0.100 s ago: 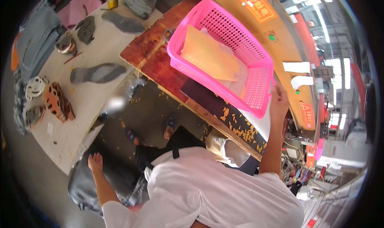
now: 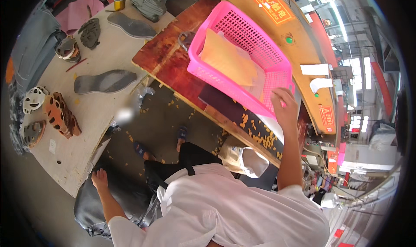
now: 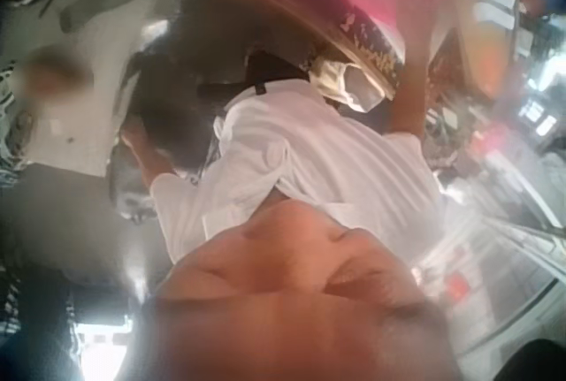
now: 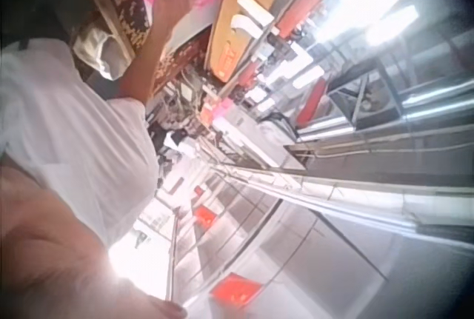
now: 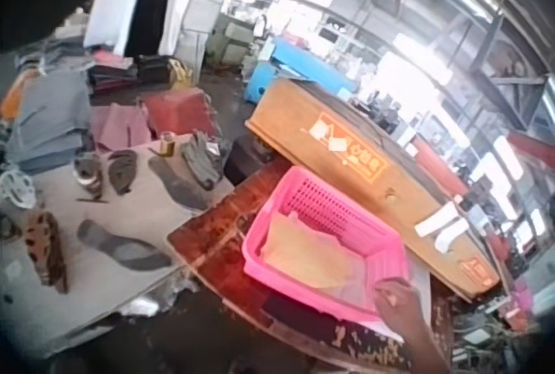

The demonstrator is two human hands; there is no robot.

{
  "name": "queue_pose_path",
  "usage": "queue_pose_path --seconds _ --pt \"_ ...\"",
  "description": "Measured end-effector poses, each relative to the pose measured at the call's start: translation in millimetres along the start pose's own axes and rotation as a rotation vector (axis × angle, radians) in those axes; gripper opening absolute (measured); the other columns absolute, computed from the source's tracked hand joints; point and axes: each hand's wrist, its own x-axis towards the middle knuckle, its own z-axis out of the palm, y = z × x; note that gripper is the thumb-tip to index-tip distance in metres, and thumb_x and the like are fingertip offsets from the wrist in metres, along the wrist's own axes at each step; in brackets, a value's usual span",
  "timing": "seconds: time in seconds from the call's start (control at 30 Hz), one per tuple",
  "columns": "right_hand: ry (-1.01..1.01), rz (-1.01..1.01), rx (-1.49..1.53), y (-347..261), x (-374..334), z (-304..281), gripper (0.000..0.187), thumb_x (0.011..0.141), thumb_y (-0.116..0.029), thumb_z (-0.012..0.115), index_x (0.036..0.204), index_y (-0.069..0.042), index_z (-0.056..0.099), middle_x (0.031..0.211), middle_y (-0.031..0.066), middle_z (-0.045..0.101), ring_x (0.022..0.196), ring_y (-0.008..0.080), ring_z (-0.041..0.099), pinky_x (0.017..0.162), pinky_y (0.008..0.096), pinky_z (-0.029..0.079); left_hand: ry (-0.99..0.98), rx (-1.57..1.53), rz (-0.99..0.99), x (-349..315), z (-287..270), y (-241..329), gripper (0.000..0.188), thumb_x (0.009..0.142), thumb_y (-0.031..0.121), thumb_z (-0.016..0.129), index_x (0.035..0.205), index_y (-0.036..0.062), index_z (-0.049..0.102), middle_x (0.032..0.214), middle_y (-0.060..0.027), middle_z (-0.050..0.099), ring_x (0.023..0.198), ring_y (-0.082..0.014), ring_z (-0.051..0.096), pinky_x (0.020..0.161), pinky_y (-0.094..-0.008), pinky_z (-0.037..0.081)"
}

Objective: The person retrieves a paper from a pink basket, opens a drawer to place it inside, and writes on a document with a red pen. They then sweep debris from a workbench into a bag and fold a large black sheet of material.

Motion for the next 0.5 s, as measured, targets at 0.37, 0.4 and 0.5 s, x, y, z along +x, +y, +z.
queue_pose_path --seconds 0.37,0.4,0.5 --pt "-0.703 0.655 0.501 -1.8 132.1 139.2 0.046 0.105 -0.028 0.059 0.146 -0.006 0.061 0.121 0.0082 0.073 0.106 0.0166 0.068 0.091 0.0323 0.055 -0.216 0.424 0.151 110.2 -1.8 23.8 0.032 0.107 0.017 0.057 0.124 -0.0098 0.061 0.118 -0.0198 0.069 0.116 -0.0279 0.067 0.104 -0.0431 0.058" --pt "-0.587 0.678 0.575 3.1 135.1 141.8 0.045 0.106 -0.027 0.058 0.146 -0.006 0.061 0.121 0.0094 0.073 0.104 0.0173 0.070 0.093 0.0330 0.056 -0.008 -0.030 0.040 110.8 2.1 22.8 0.028 0.106 0.018 0.058 0.115 -0.0072 0.066 0.106 -0.0177 0.071 0.105 -0.0269 0.069 0.097 -0.0457 0.061" --pt "-0.571 0.747 0.622 36.3 142.4 133.9 0.046 0.106 -0.032 0.060 0.146 -0.009 0.060 0.127 0.0113 0.073 0.111 0.0215 0.071 0.103 0.0409 0.054 0.018 0.068 0.091 89.3 -2.1 13.3 0.029 0.103 0.024 0.062 0.114 -0.0028 0.067 0.099 -0.0157 0.069 0.098 -0.0268 0.069 0.091 -0.0494 0.063"
